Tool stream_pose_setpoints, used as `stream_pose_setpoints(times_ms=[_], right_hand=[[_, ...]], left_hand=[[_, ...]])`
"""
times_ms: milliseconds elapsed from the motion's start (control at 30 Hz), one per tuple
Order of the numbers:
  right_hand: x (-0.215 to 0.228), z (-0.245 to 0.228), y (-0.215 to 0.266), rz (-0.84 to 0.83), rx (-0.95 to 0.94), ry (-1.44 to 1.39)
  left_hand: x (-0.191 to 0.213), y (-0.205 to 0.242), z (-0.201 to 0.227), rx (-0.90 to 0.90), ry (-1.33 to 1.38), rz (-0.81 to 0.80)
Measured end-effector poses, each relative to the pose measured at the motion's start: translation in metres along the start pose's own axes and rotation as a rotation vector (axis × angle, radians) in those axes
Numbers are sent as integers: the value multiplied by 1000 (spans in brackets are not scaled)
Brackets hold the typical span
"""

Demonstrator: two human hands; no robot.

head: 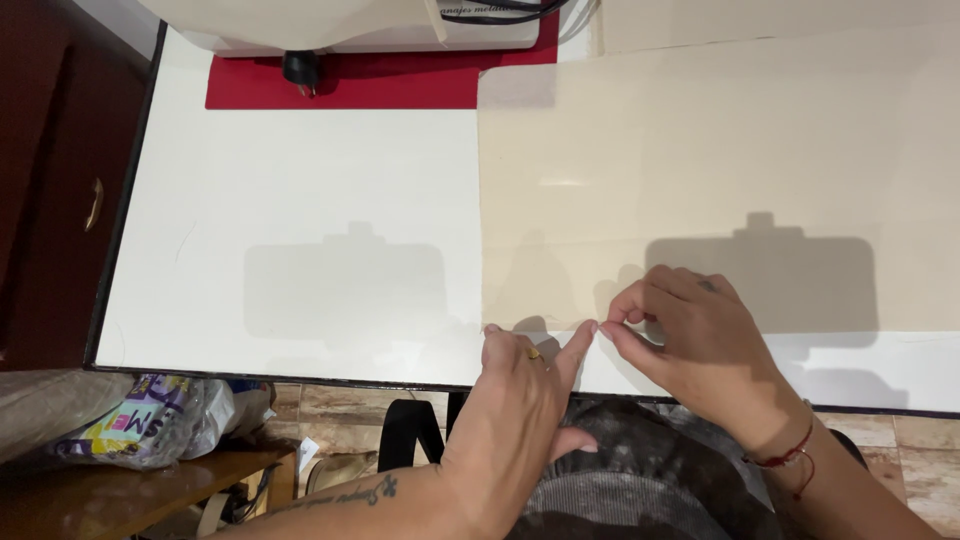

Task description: Pinning a piece of fabric and preparing it for sewing at a workstation

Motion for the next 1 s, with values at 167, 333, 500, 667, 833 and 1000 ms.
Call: stream_pose_setpoints(times_ms=[167, 333, 500, 667, 833, 1000], right_hand=[[5, 12, 9, -58, -99, 57], [6, 13, 12, -35, -99, 69], [8, 10, 12, 1, -85, 70], [3, 5, 24, 88, 71, 140], [5, -22, 27, 210, 149, 174], [6, -27, 23, 228, 186, 195]], left_hand=[[5, -4, -3, -34, -24, -41], [7, -8, 0, -52, -26, -48], [12, -12, -3, -94, 3, -93], [18, -12, -9, -128, 17, -75], [12, -14, -7, -126, 27, -68], [9, -9, -6, -67, 48, 26]])
Point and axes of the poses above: each hand's wrist, its own y-axis away from the middle knuckle, its own x-axis out of the back of the hand, z = x × y, the point moved 3 cm from there along -y, towards the middle knuckle, and after that the axes turned 11 degrees about -z, right-handed, at the moved point
